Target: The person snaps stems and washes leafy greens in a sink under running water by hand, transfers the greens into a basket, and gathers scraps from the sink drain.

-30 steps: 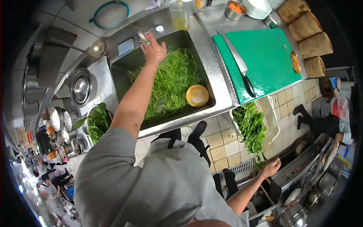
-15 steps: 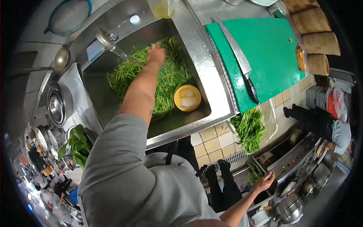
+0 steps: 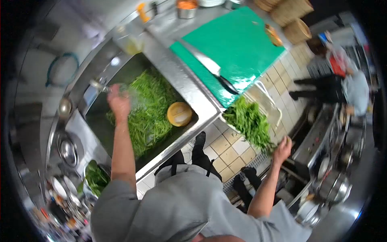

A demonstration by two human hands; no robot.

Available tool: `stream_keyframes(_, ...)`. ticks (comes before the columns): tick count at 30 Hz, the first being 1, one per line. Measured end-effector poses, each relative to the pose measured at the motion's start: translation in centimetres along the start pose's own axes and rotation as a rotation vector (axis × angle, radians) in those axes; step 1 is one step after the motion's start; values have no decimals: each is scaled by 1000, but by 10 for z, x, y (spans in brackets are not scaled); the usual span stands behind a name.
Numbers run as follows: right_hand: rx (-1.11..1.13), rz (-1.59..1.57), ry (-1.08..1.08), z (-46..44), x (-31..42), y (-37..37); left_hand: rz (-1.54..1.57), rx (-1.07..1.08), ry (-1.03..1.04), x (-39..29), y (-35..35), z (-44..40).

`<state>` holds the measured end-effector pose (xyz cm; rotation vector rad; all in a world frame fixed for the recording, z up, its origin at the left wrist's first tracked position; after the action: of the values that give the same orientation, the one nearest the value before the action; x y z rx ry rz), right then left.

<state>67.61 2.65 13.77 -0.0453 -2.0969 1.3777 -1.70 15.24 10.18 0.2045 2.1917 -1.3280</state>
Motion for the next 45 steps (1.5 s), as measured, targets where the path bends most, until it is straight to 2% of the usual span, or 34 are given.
stream_keyframes(1, 40, -52, 98, -3, 20, -1, 130, -122, 24, 46, 9, -11)
stream_keyframes(2, 98, -77, 194, -8, 10, 7, 147, -87, 48, 58, 8, -24)
stream_keyframes(3, 98, -82, 231, -9, 23, 7, -138, -87, 138, 63, 10, -32)
stream_keyframes(4, 70, -24, 167, -12, 8, 18, -422, -85, 237, 65, 13, -35)
stream_keyframes(5, 89, -11, 224, -13, 4, 23, -408, -35, 271, 70, 11, -35)
stream_keyframes(7, 63, -35, 78, -20, -35, 46, -210, 329, -62, 67, 15, -53)
stream_keyframes(8, 133, -111, 223, -24, -32, 49, -200, 347, -34, 42, 12, -58)
stream_keyframes(10, 150, -10, 266, -32, -17, 45, -783, 598, -84, 1, -2, -50)
stream_keyframes(11, 191, 82, 287, -36, -11, 49, -783, 598, -74, 1, -2, -49)
stream_keyframes(14, 285, -16, 303, -47, -7, 87, -860, 625, -10, 18, 2, -46)
stream_keyframes(16, 338, -40, 309, -50, -14, 147, -827, 505, 88, 48, 10, -22)
stream_keyframes(17, 426, -132, 465, -52, -17, 182, -693, 428, 188, 73, 18, -3)
stream_keyframes(18, 571, -72, 474, -51, -24, 209, -676, 481, 103, 64, 17, 22)
stream_keyframes(19, 705, -124, 536, -53, -18, 202, -748, 550, 93, 96, 31, 43)
stream_keyframes(20, 605, -181, 506, -56, -22, 188, -471, 655, -58, 94, 28, 66)
stream_keyframes(23, 341, -298, 349, -52, -55, 129, -372, 721, -10, 9, 4, 95)
stream_keyframes(25, 330, -674, 687, -40, -62, 64, -65, 794, -219, -85, -12, 106)
stream_keyframes(27, 219, -418, 465, -18, -111, 34, 75, 769, -83, -149, 0, 117)
stream_keyframes(29, 97, -153, 253, 25, -151, 3, 450, 945, -85, -219, 32, 134)
stream_keyframes(30, 73, -153, 303, 51, -164, -14, 527, 1044, -85, -249, 51, 145)
stream_keyframes(31, 118, -218, 448, 80, -181, -26, 603, 1192, -132, -255, 87, 158)
stream_keyframes(33, 158, -208, 513, 139, -179, -78, 664, 1412, -228, -315, 121, 195)
stream_keyframes(35, 183, -267, 641, 191, -190, -106, 656, 1589, -455, -340, 162, 234)
stream_keyframes(36, 203, -205, 642, 217, -205, -114, 604, 1690, -587, -338, 191, 254)
stream_keyframes(37, 260, -240, 713, 235, -204, -130, 525, 1753, -789, -311, 249, 275)
stream_keyframes(39, 273, -265, 718, 265, -208, -149, 444, 1756, -1137, -288, 311, 309)
stream_keyframes(41, 251, -154, 691, 287, -216, -157, 394, 1611, -1214, -298, 320, 339)
stream_keyframes(43, 173, -130, 841, 303, -207, -170, 476, 1591, -1333, -295, 333, 353)
stream_keyframes(44, 270, -114, 921, 302, -195, -185, 537, 1537, -1425, -288, 340, 350)
stream_keyframes(45, 222, -164, 914, 316, -200, -168, 617, 1478, -1528, -289, 353, 355)
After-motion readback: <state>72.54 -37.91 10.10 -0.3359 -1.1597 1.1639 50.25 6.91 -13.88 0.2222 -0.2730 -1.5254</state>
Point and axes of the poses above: each hand's wrist, its own z-axis away from the middle knuckle, its own y-axis out of the palm, x = y × z, the point moved 2 cm from there along -z, towards the middle knuckle, and after that the axes turned 4 degrees about x, right-handed, at the moved point
